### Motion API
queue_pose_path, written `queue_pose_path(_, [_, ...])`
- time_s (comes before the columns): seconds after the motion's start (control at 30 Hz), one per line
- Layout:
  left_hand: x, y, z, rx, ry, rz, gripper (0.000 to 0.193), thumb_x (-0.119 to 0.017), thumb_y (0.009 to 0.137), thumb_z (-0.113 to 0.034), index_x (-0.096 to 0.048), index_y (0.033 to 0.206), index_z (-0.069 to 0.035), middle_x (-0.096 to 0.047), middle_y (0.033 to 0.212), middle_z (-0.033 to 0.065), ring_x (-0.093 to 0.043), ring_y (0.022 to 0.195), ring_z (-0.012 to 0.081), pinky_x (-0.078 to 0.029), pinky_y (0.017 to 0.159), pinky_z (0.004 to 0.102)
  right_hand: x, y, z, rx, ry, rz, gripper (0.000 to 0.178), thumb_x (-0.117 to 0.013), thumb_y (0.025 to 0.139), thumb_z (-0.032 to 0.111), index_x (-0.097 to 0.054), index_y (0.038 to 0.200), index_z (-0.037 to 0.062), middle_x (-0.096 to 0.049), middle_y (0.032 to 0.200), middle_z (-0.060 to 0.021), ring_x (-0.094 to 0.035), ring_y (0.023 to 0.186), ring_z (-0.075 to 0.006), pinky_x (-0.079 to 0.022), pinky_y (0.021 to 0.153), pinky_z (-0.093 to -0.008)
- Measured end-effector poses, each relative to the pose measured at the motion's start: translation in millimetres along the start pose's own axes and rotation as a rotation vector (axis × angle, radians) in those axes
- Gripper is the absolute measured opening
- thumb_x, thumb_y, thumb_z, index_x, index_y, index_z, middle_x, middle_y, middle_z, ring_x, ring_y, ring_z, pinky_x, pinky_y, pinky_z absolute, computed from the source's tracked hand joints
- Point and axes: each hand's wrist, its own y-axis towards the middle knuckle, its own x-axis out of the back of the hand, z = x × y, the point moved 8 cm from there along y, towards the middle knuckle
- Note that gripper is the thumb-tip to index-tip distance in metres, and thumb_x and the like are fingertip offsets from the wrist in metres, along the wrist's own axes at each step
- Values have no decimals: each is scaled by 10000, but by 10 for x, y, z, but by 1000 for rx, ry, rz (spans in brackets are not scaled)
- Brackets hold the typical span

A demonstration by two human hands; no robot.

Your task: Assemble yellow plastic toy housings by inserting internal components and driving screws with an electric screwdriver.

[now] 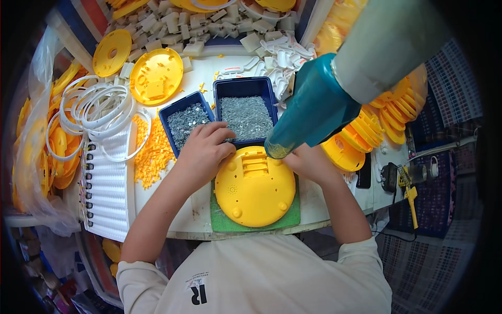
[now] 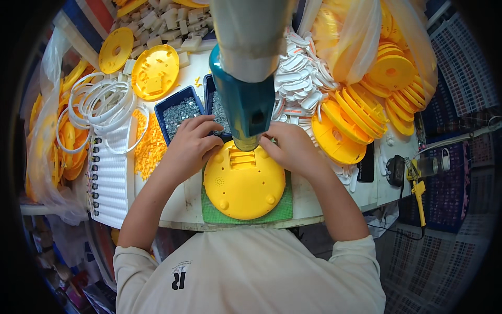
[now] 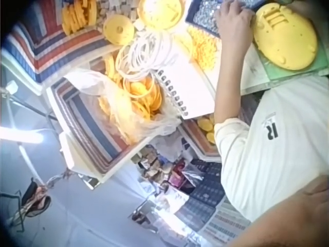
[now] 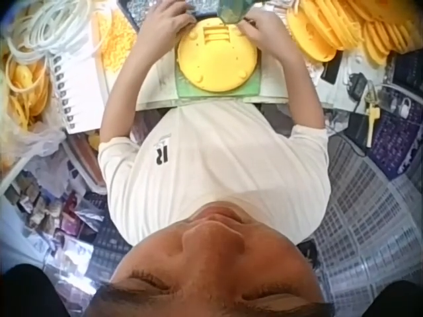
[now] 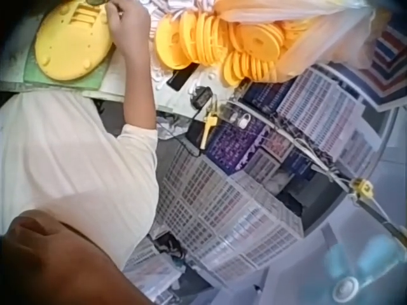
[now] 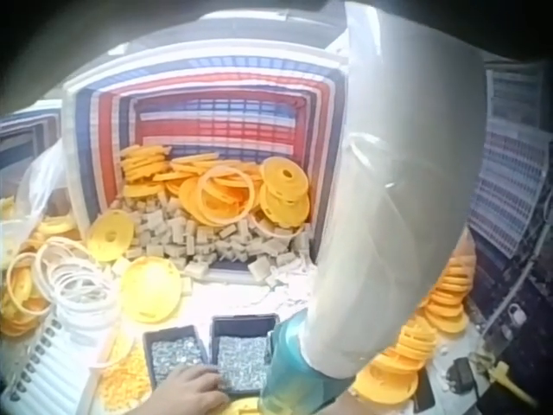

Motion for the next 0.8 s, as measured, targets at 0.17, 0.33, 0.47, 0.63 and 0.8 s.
queue_pose_path(0.17, [19,15,-74,-70,127,25,61,-757,880,-131,-754,915,-82,-685,1272,55,-535,1377,284,-424,1122,450,-75,372,-77,38,-100,-54,223,-689,944,205,-730,1096,47,-729,1036,-159,-699,980,-344,-548,879,-433])
queue_pose_path(0.33, [6,-1,-147,-132,161,31,64,-758,882,-122,-755,932,-82,-685,1275,54,-538,1373,281,-433,1108,458,-203,705,-163,225,-207,-204,183,-736,915,171,-743,1055,53,-687,1018,-116,-662,976,-322,-531,875,-436])
queue_pose_path(0.47, [69,-8,51,-33,43,-38,162,-740,833,-132,-735,991,-97,-674,1281,56,-543,1362,281,-438,1088,457,-249,766,-124,273,-268,-206,143,-749,901,164,-729,995,59,-661,1006,-102,-640,984,-312,-522,864,-428])
queue_pose_path(0.63, [76,205,275,119,184,-200,214,-775,862,-184,-748,1059,-106,-665,1305,87,-542,1346,314,-445,1074,477,-255,776,-140,187,-312,-186,115,-747,893,147,-729,994,95,-657,1002,-81,-644,971,-309,-521,852,-433])
queue_pose_path(0.8, [-67,361,362,186,188,-201,175,-784,857,-185,-745,1008,-107,-663,1315,80,-541,1345,332,-440,1077,497,-250,708,-263,154,-288,-265,119,-741,897,113,-733,1015,100,-695,967,-97,-685,965,-314,-549,856,-434])
